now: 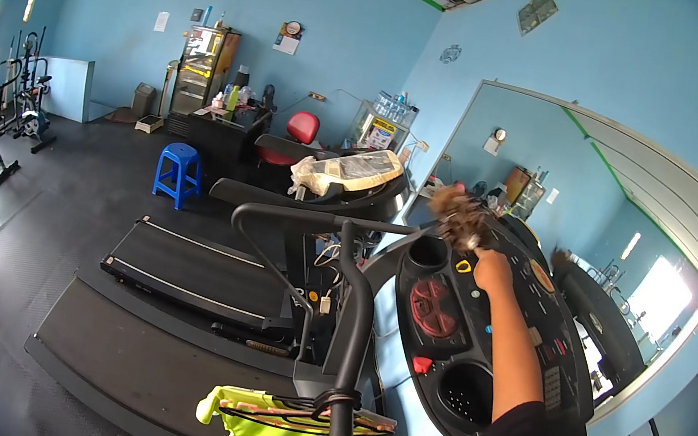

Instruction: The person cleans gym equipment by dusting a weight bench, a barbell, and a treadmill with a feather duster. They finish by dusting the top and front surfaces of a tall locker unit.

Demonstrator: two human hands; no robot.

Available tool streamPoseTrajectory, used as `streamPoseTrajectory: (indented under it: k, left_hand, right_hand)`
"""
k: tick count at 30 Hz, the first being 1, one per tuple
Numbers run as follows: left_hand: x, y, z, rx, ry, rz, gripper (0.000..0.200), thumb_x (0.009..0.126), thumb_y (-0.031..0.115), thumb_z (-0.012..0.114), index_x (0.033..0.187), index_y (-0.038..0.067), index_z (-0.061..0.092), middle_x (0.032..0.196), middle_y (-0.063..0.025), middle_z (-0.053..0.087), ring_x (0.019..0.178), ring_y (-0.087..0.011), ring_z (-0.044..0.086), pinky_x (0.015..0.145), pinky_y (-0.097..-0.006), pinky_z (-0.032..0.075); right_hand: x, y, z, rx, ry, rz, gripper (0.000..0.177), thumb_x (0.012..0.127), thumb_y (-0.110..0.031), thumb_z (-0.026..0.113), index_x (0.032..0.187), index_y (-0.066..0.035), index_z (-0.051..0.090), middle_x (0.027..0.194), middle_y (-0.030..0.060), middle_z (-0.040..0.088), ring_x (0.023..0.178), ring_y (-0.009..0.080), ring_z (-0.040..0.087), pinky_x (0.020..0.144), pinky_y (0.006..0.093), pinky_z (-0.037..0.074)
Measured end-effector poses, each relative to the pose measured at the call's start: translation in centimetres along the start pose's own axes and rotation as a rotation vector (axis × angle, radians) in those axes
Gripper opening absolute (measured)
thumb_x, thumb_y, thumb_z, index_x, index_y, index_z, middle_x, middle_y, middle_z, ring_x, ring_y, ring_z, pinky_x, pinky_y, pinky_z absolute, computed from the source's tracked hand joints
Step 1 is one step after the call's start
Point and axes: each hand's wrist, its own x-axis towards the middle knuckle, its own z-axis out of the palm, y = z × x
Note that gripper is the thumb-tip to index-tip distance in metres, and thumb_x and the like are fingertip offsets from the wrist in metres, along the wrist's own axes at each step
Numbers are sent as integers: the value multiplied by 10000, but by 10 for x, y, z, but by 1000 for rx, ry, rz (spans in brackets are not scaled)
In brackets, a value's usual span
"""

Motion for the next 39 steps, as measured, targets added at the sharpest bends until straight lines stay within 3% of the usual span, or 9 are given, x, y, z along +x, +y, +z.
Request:
streamPoseTrajectory:
  k: [11, 15, 17, 19, 23, 26, 29, 35, 39]
  left_hand:
    - [3, 1, -7, -5, 37, 22, 360, 816, 276, 723, 1126, 105, 656, 1118, -109, 599, 1032, -319, 522, 933, -463, 393]
    - [2, 3, -13, -6, 55, 61, 382, 816, 281, 724, 1144, 99, 654, 1116, -109, 593, 1051, -319, 520, 937, -455, 403]
    - [0, 3, -12, -51, 60, 57, 394, 818, 279, 719, 1161, 97, 652, 1125, -113, 588, 1066, -324, 516, 937, -457, 411]
    - [0, 6, -13, -87, 55, 50, 397, 818, 277, 718, 1165, 97, 652, 1128, -116, 587, 1070, -327, 515, 937, -455, 414]
    - [-5, 0, 1, -29, 77, 60, 390, 818, 273, 717, 1161, 98, 652, 1131, -120, 587, 1068, -333, 518, 935, -449, 420]
    - [-5, -3, 2, -66, 109, 67, 377, 814, 270, 720, 1143, 98, 657, 1116, -126, 589, 1057, -336, 526, 931, -446, 422]
    - [-3, 1, -4, -117, 108, 20, 341, 823, 261, 718, 1117, 98, 663, 1085, -128, 594, 1042, -337, 534, 928, -449, 423]
    - [-2, 5, -5, -93, 89, 26, 289, 850, 239, 708, 1099, 98, 668, 1045, -123, 597, 1037, -336, 537, 939, -440, 413]
    - [-3, -3, 3, -44, 64, 23, 339, 819, 287, 706, 1099, 100, 669, 1081, -124, 594, 1062, -330, 536, 943, -466, 398]
  right_hand:
    - [26, -59, -31, -108, -65, 60, 258, 880, -126, 555, 1057, -57, 730, 1080, 207, 701, 1024, 375, 676, 873, 450, 552]
    - [11, -47, -29, -156, -169, -53, 254, 874, -130, 569, 1062, -91, 735, 1078, 198, 705, 1024, 360, 681, 866, 450, 552]
    - [-9, -39, -37, 12, -181, -33, 241, 847, -100, 593, 1047, -71, 725, 1078, 213, 699, 1017, 362, 680, 864, 461, 550]
    - [-35, -44, -39, -134, 15, 26, 389, 859, -90, 533, 1200, -172, 700, 1047, 219, 688, 984, 358, 670, 871, 463, 539]
    - [-48, -30, -9, 131, -151, -121, 415, 878, -103, 530, 1269, -167, 652, 1041, 196, 692, 999, 385, 658, 859, 490, 538]
    - [-69, -70, -9, -43, 16, 124, 411, 909, -112, 494, 1269, -224, 658, 1074, 194, 686, 988, 378, 665, 869, 485, 536]
    - [-70, -66, 0, 151, -151, -35, 428, 902, -96, 496, 1291, -203, 637, 1103, 203, 677, 995, 381, 660, 851, 481, 539]
    - [-63, -81, -9, -13, -90, 123, 409, 916, -104, 502, 1284, -221, 641, 1132, 166, 684, 1042, 357, 663, 872, 458, 549]
    - [-32, -115, -46, -122, -139, 118, 330, 918, -110, 520, 1207, -83, 676, 1124, 191, 689, 1069, 334, 667, 867, 453, 555]
